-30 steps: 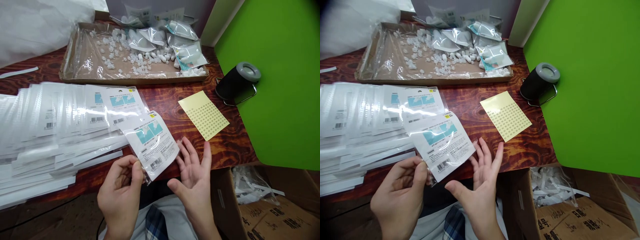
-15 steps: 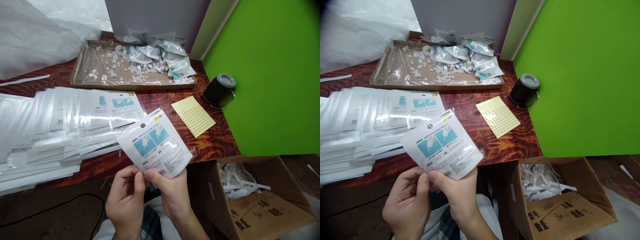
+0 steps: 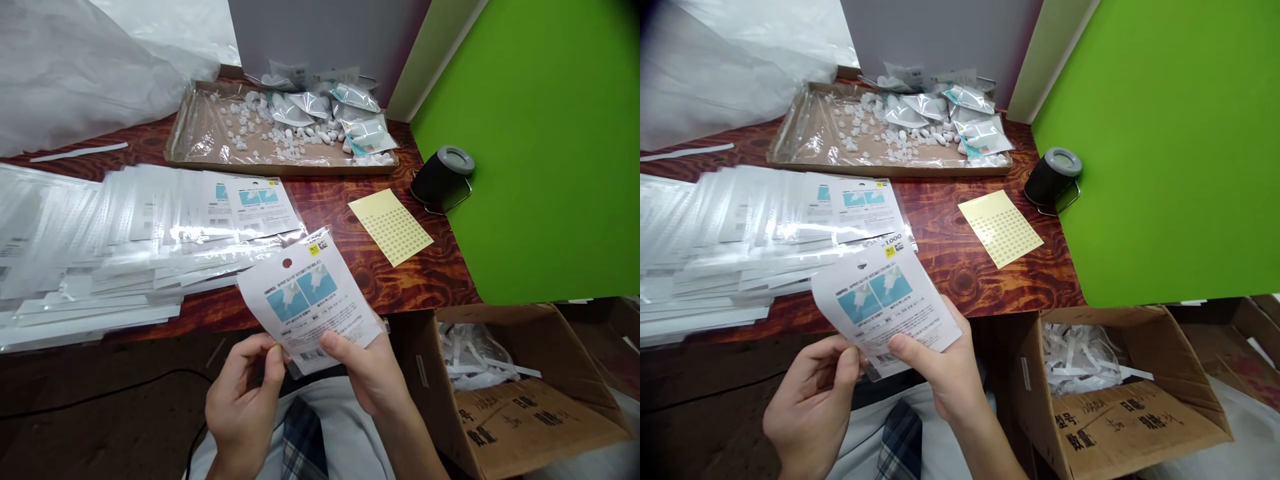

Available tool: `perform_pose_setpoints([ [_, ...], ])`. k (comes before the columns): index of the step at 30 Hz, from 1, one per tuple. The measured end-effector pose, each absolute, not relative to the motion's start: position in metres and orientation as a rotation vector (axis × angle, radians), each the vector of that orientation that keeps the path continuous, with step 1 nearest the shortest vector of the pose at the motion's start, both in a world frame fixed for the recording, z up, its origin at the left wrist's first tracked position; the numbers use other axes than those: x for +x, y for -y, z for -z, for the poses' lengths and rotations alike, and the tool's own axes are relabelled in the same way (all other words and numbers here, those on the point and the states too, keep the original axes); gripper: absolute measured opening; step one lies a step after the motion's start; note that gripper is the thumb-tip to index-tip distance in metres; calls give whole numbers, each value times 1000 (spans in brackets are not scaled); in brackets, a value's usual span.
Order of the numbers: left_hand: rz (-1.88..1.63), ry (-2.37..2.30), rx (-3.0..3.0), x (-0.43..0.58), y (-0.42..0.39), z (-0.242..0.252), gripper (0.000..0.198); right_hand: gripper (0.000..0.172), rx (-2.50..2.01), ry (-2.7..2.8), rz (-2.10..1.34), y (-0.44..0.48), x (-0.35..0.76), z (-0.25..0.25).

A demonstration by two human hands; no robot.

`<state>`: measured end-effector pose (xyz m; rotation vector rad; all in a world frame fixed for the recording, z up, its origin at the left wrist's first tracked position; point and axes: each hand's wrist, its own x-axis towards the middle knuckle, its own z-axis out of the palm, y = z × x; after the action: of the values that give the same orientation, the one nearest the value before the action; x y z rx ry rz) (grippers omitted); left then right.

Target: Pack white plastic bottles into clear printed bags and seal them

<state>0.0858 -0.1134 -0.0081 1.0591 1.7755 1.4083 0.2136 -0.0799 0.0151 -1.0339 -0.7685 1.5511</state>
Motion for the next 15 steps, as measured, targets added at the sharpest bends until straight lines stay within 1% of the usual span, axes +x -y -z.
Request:
perform_pose_setpoints([
  [4,-1368,-1797,1102,79,120,14,5,39,-1061,792,-1646,80,223,-17],
  [7,-1353,-1824,1112,73,120,17,6,37,-1088,810,-1694,79,230,-18],
  [12,-1358,-1792,1152,71,116,27,10,33,-1170,829,-1650,78,235,-12],
  [15,-1221,-1738,1249,59,121,31,13,29,-1251,913,-1587,76,239,-12],
])
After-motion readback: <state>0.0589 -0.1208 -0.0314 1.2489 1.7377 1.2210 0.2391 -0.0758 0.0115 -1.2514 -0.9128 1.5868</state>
